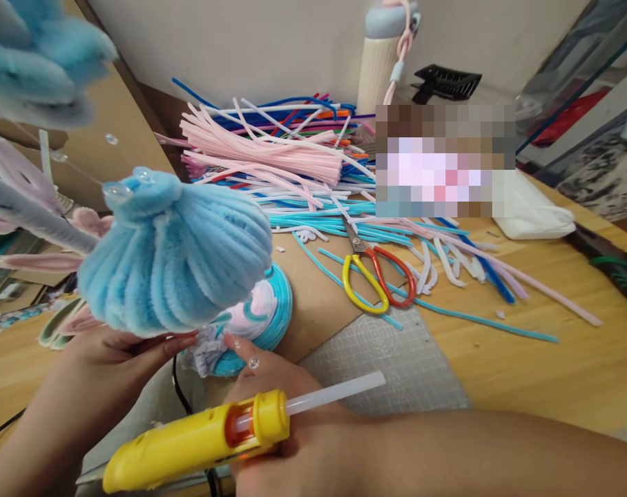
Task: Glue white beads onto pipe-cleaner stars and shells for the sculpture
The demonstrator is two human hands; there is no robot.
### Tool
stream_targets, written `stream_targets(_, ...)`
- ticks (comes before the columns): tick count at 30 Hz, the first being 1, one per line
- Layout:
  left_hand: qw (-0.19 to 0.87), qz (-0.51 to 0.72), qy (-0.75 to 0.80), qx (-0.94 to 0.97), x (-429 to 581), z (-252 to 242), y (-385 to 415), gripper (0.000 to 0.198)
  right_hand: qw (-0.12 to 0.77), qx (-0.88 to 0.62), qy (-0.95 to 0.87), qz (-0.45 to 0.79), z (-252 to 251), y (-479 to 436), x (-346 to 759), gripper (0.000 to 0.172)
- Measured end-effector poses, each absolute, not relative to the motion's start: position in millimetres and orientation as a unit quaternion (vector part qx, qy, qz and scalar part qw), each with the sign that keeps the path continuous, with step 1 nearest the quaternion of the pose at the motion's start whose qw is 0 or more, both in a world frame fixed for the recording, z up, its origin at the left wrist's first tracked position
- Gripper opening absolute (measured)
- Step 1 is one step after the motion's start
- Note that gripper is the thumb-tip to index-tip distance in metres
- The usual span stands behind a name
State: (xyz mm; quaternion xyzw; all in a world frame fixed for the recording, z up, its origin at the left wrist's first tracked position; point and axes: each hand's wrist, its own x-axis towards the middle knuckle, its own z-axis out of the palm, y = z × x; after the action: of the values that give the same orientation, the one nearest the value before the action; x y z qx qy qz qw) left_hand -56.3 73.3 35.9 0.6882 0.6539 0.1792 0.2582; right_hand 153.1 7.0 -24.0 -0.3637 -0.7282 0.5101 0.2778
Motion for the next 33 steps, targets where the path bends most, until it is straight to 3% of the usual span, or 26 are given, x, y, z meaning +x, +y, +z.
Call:
stream_targets(5,0.249,0.179,0.643,0.702,-55.3,36.1,73.9,0.009,0.261,-0.363,-0.793,0.414,-22.5,5.0,152.0,0.015)
stream_targets(10,0.244,0.181,0.634,0.712,-56.3,37.2,74.2,0.010,0.258,-0.355,-0.785,0.437,-25.4,6.9,152.2,0.010)
stream_targets(33,0.249,0.173,0.628,0.716,-52.6,41.0,74.1,0.010,0.274,-0.339,-0.769,0.468,-24.5,7.7,152.7,0.015)
